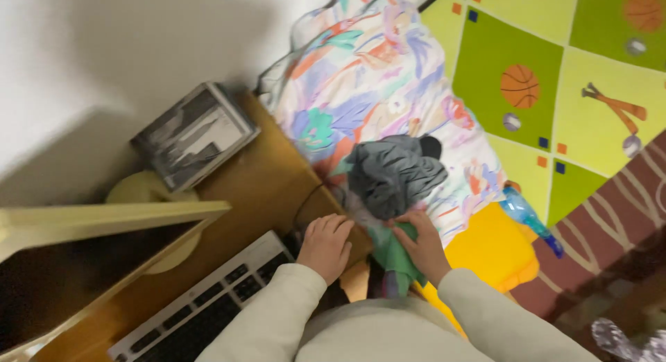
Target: The person wipes a computer keyboard and mouse with cloths, then wipes a black speaker-like object. They use a gray cloth first, then a green striped cloth, and finally both cloths together to clean the speaker.
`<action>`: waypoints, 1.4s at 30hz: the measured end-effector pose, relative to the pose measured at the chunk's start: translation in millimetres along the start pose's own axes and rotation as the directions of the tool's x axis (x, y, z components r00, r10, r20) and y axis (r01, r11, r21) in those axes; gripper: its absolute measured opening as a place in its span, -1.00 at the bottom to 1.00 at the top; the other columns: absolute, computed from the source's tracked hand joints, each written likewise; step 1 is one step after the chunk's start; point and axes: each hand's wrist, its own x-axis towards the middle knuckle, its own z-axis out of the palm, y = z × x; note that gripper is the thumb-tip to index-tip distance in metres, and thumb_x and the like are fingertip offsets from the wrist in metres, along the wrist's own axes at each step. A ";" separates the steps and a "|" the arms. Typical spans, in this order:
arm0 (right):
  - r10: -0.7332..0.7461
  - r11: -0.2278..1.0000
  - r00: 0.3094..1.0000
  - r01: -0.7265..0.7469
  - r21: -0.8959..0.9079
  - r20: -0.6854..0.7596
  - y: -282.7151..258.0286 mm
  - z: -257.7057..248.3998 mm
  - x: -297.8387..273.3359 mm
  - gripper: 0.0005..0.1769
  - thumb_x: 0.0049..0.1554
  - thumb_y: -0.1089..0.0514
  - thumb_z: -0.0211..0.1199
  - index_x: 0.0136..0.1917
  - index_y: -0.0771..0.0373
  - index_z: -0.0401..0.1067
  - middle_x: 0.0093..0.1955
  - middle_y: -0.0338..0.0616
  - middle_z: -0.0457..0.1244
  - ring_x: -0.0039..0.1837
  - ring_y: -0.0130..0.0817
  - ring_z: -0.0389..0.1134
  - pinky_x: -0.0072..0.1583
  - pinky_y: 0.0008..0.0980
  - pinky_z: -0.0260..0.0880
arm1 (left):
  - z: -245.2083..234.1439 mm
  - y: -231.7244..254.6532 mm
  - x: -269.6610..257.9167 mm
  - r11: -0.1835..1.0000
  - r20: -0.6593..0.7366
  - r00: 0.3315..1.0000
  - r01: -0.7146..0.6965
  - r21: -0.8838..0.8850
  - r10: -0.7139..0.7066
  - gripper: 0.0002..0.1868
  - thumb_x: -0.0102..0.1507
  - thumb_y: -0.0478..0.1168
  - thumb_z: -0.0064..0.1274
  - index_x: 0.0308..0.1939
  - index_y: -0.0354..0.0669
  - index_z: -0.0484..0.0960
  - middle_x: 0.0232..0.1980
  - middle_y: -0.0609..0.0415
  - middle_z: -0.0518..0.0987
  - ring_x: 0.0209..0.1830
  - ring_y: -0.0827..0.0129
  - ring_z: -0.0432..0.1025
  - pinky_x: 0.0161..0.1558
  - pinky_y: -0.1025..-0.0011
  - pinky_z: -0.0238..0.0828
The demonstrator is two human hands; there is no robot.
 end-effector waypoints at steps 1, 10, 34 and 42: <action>-0.007 0.999 0.999 0.009 -0.032 0.042 17.0 -11.1 3.1 -0.75 0.13 0.05 0.36 0.08 0.09 0.55 0.10 -0.04 0.37 0.28 0.01 0.37 0.32 -0.07 0.33 | 2.0 10.2 15.6 0.999 0.020 1.000 -0.002 -0.041 0.003 -0.55 0.37 -0.08 -0.08 0.34 -0.04 0.42 0.29 -0.04 0.44 0.45 0.05 0.25 0.41 -0.03 0.10; 0.462 0.882 0.884 -0.450 0.140 -0.070 130.2 -53.4 103.7 -0.56 0.22 0.11 0.19 0.33 0.29 0.45 0.23 0.20 0.35 0.32 0.10 0.36 0.32 -0.04 0.33 | 38.5 40.3 149.8 0.823 0.229 0.905 0.423 -0.380 -0.359 -0.11 0.30 -0.05 0.09 0.57 -0.31 -0.01 0.47 -0.34 0.23 0.53 -0.20 0.12 0.50 -0.07 0.08; 0.123 0.453 0.964 -0.265 0.851 0.235 -110.9 -85.8 86.0 -0.43 0.09 0.36 0.31 0.37 0.35 0.35 0.30 0.11 0.33 0.31 -0.12 0.32 0.32 -0.07 0.33 | -110.2 89.8 90.3 -0.532 0.384 0.840 0.139 -0.835 -0.384 -0.30 0.28 -0.04 0.00 0.53 0.03 0.31 0.47 -0.20 0.39 0.42 -0.16 0.30 0.30 -0.19 0.27; -0.487 0.865 0.847 0.434 0.252 0.213 -264.4 -101.8 22.0 -0.18 0.24 -0.09 0.15 0.61 0.28 -0.02 0.69 0.14 -0.11 0.71 0.00 -0.14 0.62 -0.03 -0.20 | -180.6 105.3 -5.4 -0.439 0.277 0.788 0.009 -0.898 -0.550 -0.09 -0.02 -0.24 0.15 0.48 -0.01 0.36 0.39 -0.15 0.53 0.21 -0.12 0.50 0.06 -0.09 0.51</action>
